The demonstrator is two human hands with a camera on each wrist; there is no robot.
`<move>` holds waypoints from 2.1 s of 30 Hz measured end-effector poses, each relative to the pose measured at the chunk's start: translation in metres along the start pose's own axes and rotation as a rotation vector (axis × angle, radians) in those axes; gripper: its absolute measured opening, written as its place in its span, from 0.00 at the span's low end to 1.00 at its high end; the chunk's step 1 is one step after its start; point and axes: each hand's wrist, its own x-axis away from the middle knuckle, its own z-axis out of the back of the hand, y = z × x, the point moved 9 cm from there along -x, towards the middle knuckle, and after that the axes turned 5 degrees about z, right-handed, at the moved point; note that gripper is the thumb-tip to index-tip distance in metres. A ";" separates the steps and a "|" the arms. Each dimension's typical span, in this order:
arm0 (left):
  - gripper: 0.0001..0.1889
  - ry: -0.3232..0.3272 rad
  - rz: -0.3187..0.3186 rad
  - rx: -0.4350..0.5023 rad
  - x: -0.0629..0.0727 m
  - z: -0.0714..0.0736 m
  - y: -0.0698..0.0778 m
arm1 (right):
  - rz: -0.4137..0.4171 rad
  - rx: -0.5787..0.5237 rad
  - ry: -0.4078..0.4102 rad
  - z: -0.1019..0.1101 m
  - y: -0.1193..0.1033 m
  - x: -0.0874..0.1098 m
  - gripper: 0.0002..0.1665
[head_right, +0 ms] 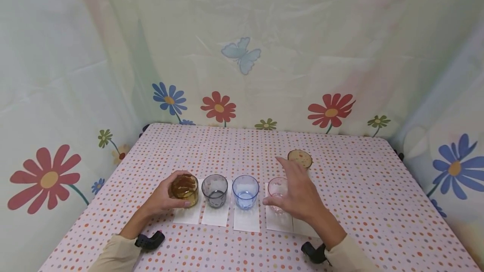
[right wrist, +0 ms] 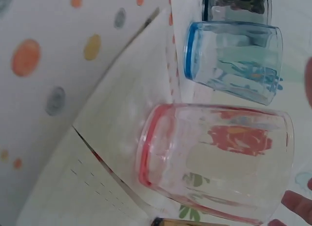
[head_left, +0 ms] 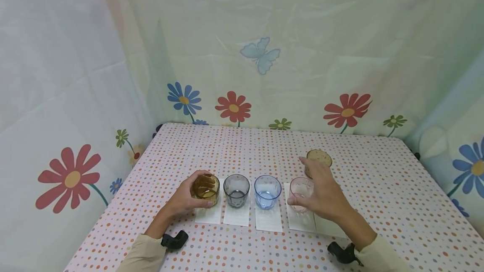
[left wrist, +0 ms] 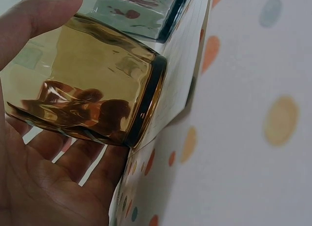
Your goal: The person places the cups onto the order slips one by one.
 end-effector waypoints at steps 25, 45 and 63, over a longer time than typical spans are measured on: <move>0.43 0.026 0.053 -0.035 0.000 0.001 -0.003 | -0.080 -0.087 0.111 0.016 0.036 -0.024 0.65; 0.44 0.017 0.036 -0.021 0.001 0.001 -0.004 | -0.398 -0.242 0.041 -0.001 0.110 -0.032 0.69; 0.40 0.027 0.050 -0.027 0.000 0.003 -0.001 | -0.568 -0.443 -0.027 -0.031 0.140 -0.021 0.61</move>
